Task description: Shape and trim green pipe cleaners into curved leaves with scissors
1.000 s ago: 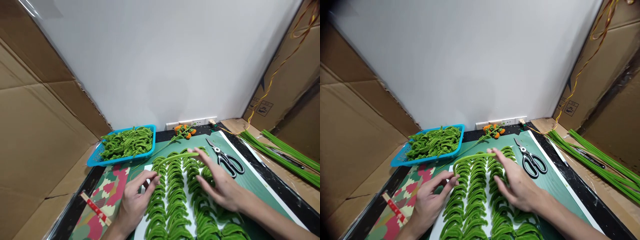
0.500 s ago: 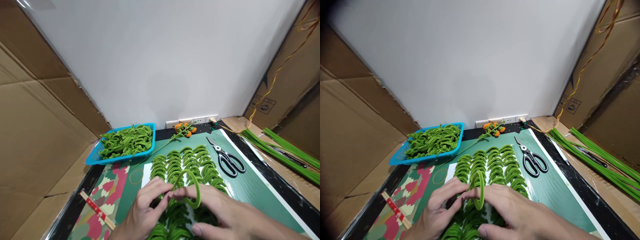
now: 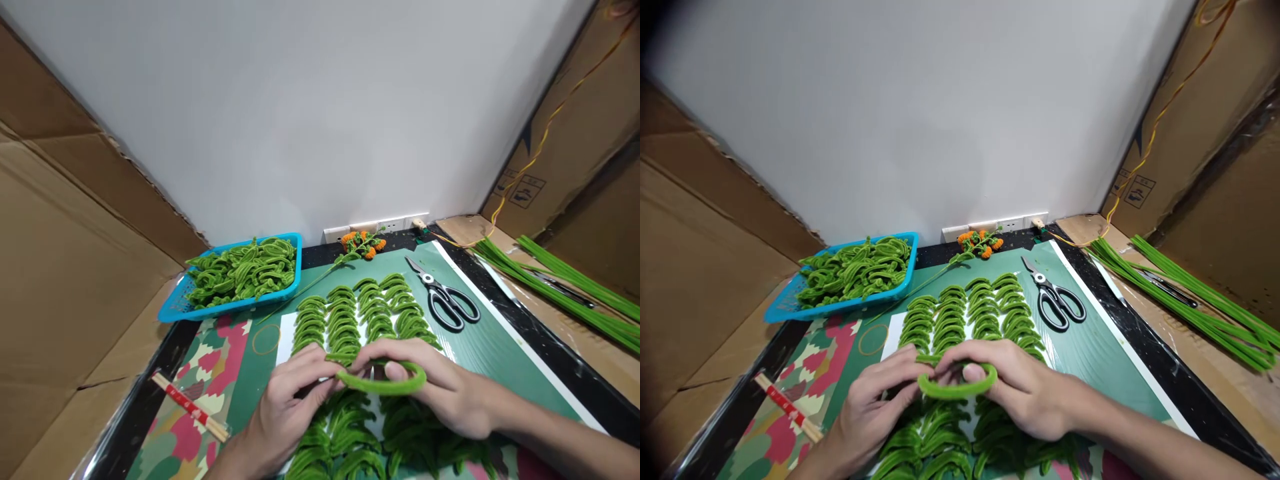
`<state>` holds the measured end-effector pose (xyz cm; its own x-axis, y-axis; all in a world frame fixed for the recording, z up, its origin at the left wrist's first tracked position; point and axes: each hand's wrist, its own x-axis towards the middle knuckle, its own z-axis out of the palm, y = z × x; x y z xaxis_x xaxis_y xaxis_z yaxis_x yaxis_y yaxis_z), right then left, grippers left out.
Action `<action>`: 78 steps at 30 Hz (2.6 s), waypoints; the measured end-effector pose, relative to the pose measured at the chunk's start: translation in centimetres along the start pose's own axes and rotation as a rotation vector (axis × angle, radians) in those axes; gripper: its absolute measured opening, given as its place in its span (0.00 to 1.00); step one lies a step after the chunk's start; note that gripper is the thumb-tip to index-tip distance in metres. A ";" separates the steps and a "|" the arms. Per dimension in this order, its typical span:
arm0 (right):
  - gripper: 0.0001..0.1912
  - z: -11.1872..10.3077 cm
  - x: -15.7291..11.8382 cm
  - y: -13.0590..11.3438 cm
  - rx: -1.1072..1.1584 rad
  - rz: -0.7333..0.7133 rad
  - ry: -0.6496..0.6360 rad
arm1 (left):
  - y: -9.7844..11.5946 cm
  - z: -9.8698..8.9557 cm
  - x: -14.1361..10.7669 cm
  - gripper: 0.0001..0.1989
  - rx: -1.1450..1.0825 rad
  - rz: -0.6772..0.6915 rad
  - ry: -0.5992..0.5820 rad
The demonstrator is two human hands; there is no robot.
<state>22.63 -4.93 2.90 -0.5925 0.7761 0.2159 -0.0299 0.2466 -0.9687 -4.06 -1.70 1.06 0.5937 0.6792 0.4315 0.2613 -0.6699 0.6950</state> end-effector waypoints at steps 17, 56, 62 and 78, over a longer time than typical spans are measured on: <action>0.20 -2.5 0.4 0.3 0.027 0.075 -0.101 | -0.4 0.7 0.8 0.09 0.085 0.099 0.007; 0.15 -0.1 -11.7 0.1 -0.946 0.301 -0.078 | -1.5 0.4 0.3 0.05 0.227 -0.144 0.267; 0.16 -0.1 -11.3 0.8 -1.015 0.288 0.004 | -1.5 0.2 0.5 0.06 0.227 -0.144 0.288; 0.06 -1.7 -8.0 -1.8 -1.026 -0.005 0.267 | -1.7 0.2 0.4 0.14 0.077 -0.197 0.172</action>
<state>28.78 -10.61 3.12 -0.3943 0.8453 0.3605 0.7359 0.5254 -0.4271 -4.11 -0.36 -0.06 0.3895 0.8350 0.3886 0.4196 -0.5365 0.7322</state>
